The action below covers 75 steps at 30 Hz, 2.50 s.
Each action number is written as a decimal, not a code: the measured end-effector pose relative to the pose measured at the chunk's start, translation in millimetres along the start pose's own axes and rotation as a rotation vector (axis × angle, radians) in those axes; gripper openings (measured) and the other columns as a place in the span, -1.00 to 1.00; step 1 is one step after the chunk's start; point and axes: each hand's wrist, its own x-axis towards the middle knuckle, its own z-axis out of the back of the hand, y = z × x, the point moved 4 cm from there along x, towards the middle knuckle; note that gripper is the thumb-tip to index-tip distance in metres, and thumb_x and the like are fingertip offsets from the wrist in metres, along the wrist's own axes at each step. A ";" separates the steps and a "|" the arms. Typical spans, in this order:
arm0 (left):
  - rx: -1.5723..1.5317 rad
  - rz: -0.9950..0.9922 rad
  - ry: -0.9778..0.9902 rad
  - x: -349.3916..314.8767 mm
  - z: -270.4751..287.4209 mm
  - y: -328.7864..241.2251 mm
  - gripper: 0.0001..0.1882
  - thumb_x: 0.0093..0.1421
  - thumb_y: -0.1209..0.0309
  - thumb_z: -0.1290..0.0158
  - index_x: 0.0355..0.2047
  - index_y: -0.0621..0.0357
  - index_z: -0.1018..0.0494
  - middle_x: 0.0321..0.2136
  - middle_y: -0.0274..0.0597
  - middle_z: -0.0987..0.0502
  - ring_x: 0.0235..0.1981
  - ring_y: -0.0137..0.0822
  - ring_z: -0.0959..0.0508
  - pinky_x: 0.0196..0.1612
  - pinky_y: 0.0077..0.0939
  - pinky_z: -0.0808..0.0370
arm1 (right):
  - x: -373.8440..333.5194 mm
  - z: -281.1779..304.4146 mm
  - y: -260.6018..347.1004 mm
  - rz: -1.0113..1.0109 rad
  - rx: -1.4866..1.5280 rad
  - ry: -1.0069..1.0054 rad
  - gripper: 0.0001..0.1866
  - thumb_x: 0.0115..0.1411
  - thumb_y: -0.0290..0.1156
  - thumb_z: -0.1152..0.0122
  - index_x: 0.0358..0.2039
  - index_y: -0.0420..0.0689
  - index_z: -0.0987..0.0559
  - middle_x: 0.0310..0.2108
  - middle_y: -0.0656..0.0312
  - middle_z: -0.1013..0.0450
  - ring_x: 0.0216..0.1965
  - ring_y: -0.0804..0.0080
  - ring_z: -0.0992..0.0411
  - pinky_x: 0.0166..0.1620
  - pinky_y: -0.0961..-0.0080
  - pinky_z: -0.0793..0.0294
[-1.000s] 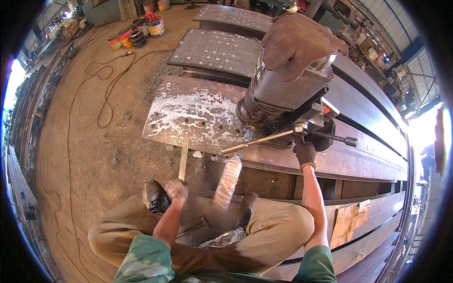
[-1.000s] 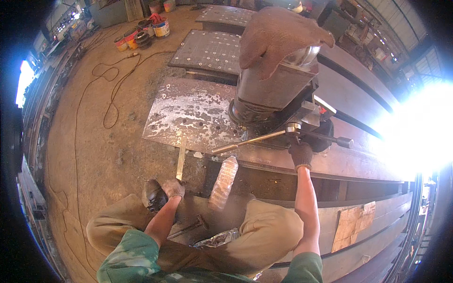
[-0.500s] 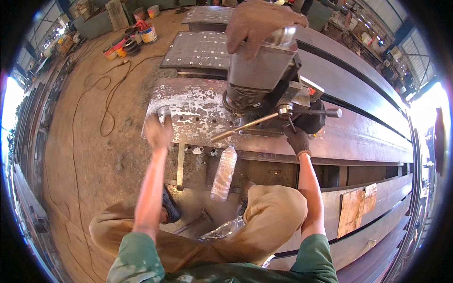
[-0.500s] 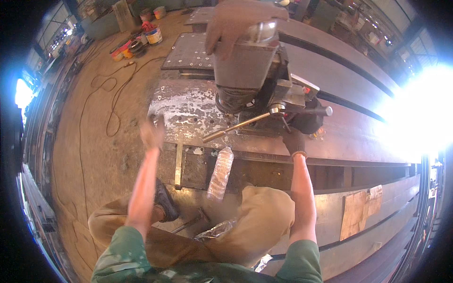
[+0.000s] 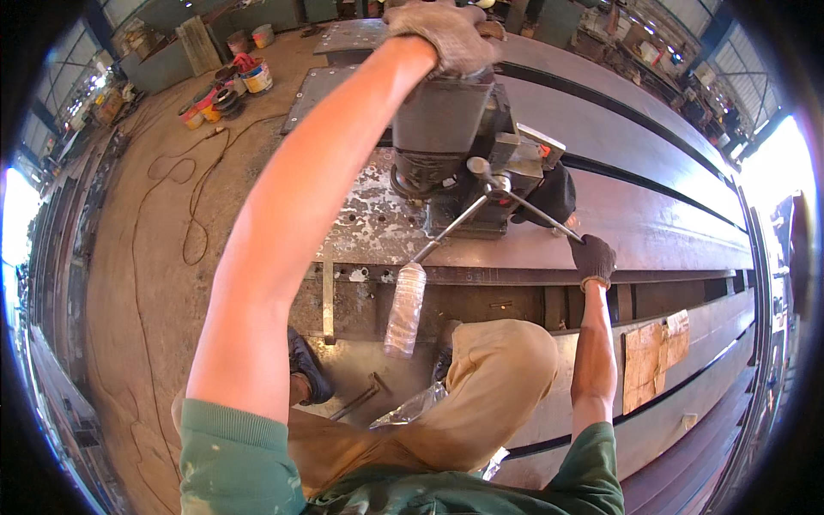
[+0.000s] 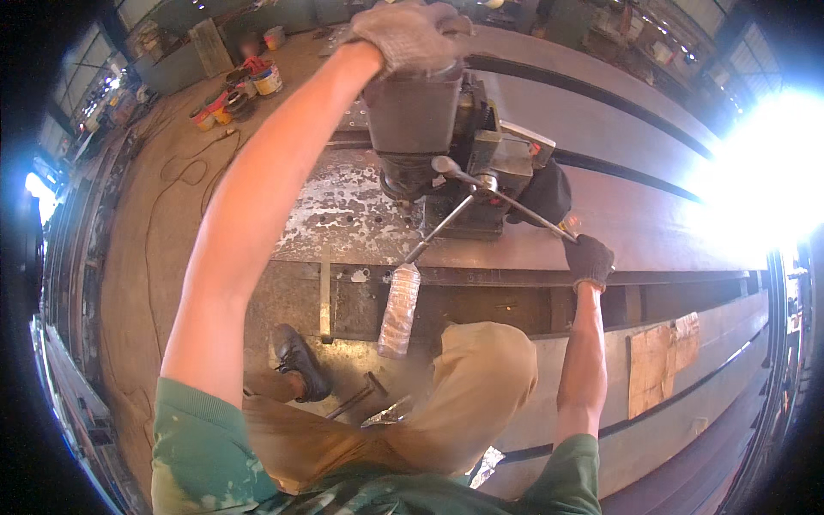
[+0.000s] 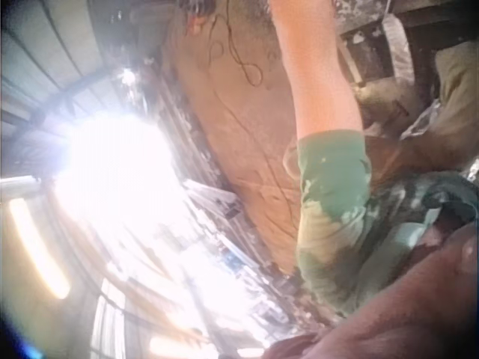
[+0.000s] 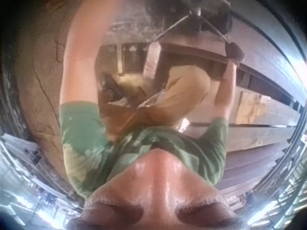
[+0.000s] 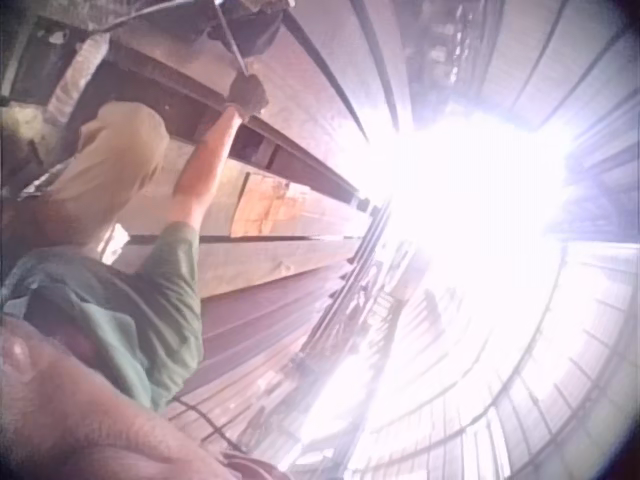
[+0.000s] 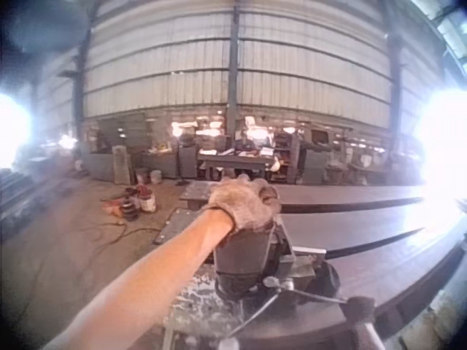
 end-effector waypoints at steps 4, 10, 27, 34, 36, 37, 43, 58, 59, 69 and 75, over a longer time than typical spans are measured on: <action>-0.040 -0.067 0.025 32.3 -5.4 36.3 -0.41 0.23 -0.15 0.08 0.19 -0.27 -0.52 0.22 -0.08 -0.51 0.26 -0.02 -0.47 0.30 -0.04 -0.41 | -80.3 23.6 35.2 -0.016 -0.054 0.009 -0.40 0.21 0.30 -0.13 -0.41 -0.04 -0.70 -0.43 -0.05 -0.60 -0.34 -0.16 -0.59 -0.28 -0.04 -0.52; -0.156 -0.318 -0.020 65.2 -22.6 49.3 -0.39 0.15 -0.16 -0.09 0.17 -0.29 -0.53 0.13 -0.12 -0.59 0.16 -0.01 -0.57 0.26 -0.20 -0.46 | -166.6 47.5 74.8 -0.049 0.152 -0.014 -0.64 0.19 0.04 -0.26 -0.49 0.02 -0.60 -0.57 0.02 -0.54 -0.46 -0.06 -0.58 -0.40 -0.01 -0.50; 0.109 0.512 -0.161 -28.0 -18.6 11.8 -0.39 0.26 -0.02 0.07 0.27 -0.12 -0.48 0.24 0.04 -0.46 0.25 0.14 -0.45 0.21 0.40 -0.33 | 98.6 7.1 26.5 0.056 -0.218 -0.052 -0.51 0.29 0.20 -0.13 -0.27 0.03 -0.74 -0.27 0.02 -0.65 -0.13 -0.10 -0.60 -0.11 0.00 -0.51; -0.081 0.355 -0.035 -28.6 2.1 21.2 -0.35 0.23 0.00 0.01 0.19 0.17 -0.50 0.15 0.26 -0.52 0.19 0.19 -0.52 0.22 0.06 -0.45 | 59.9 23.4 17.3 0.120 -0.216 -0.059 -0.41 0.30 0.25 -0.05 -0.40 0.00 -0.75 -0.41 0.00 -0.63 -0.28 -0.12 -0.62 -0.17 -0.01 -0.55; -0.056 0.294 -0.144 -29.8 0.8 20.2 -0.34 0.22 -0.04 0.05 0.17 0.13 -0.52 0.14 0.22 -0.53 0.20 0.15 -0.52 0.23 0.00 -0.44 | 33.7 24.6 10.3 0.111 -0.216 -0.051 -0.45 0.29 0.22 -0.08 -0.41 0.02 -0.74 -0.42 0.05 -0.63 -0.31 -0.07 -0.63 -0.21 0.03 -0.56; -0.043 0.272 -0.146 -24.3 1.4 23.0 -0.34 0.22 -0.05 0.06 0.17 0.13 -0.53 0.14 0.22 -0.53 0.20 0.15 -0.52 0.24 -0.01 -0.44 | 18.2 23.6 9.1 0.114 -0.214 -0.046 -0.50 0.28 0.19 -0.10 -0.41 0.04 -0.74 -0.42 0.09 -0.64 -0.32 -0.02 -0.63 -0.24 0.06 -0.56; 0.021 0.086 -0.104 -4.7 1.7 39.0 -0.33 0.16 -0.24 0.03 0.18 -0.25 -0.53 0.20 0.01 -0.52 0.22 0.03 -0.51 0.29 -0.10 -0.41 | -66.7 32.5 29.5 0.086 -0.105 -0.122 -0.49 0.22 0.23 -0.17 -0.48 0.05 -0.73 -0.48 0.03 -0.61 -0.38 -0.05 -0.62 -0.33 0.07 -0.57; -0.089 0.446 -0.179 -41.4 1.3 35.3 -0.33 0.29 -0.04 0.10 0.14 0.27 -0.54 0.21 0.22 -0.48 0.24 0.18 -0.47 0.25 0.21 -0.35 | 74.8 27.2 27.6 0.084 -0.251 0.011 -0.53 0.27 0.15 -0.14 -0.34 0.03 -0.77 -0.28 0.02 -0.66 -0.15 -0.07 -0.62 -0.14 0.03 -0.52; -0.086 0.442 -0.172 -41.9 0.7 36.5 -0.35 0.29 -0.03 0.10 0.13 0.26 -0.54 0.20 0.22 -0.48 0.25 0.17 -0.47 0.25 0.21 -0.36 | 73.9 30.8 35.7 0.087 -0.244 -0.016 -0.57 0.27 0.11 -0.16 -0.35 0.04 -0.77 -0.30 0.06 -0.66 -0.17 -0.02 -0.63 -0.13 0.06 -0.51; 0.069 0.340 -0.252 -22.4 -27.5 63.3 -0.30 0.13 -0.14 0.02 0.22 -0.13 -0.51 0.22 0.08 -0.48 0.21 0.13 -0.50 0.22 0.13 -0.41 | -3.4 129.8 56.4 0.218 -0.288 -0.440 -0.51 0.15 0.17 -0.31 -0.60 -0.01 -0.65 -0.54 0.19 -0.55 -0.38 0.09 -0.54 -0.16 0.10 -0.37; 0.081 0.368 -0.427 -25.2 -34.6 45.4 -0.47 0.13 -0.04 0.01 -0.03 -0.09 -0.68 -0.07 0.05 -0.67 0.00 0.09 -0.64 0.12 0.03 -0.52 | 49.8 134.5 44.1 0.306 -0.317 -0.413 -0.53 0.14 0.16 -0.32 -0.58 0.00 -0.69 -0.51 0.17 -0.58 -0.33 0.09 -0.56 -0.13 0.11 -0.40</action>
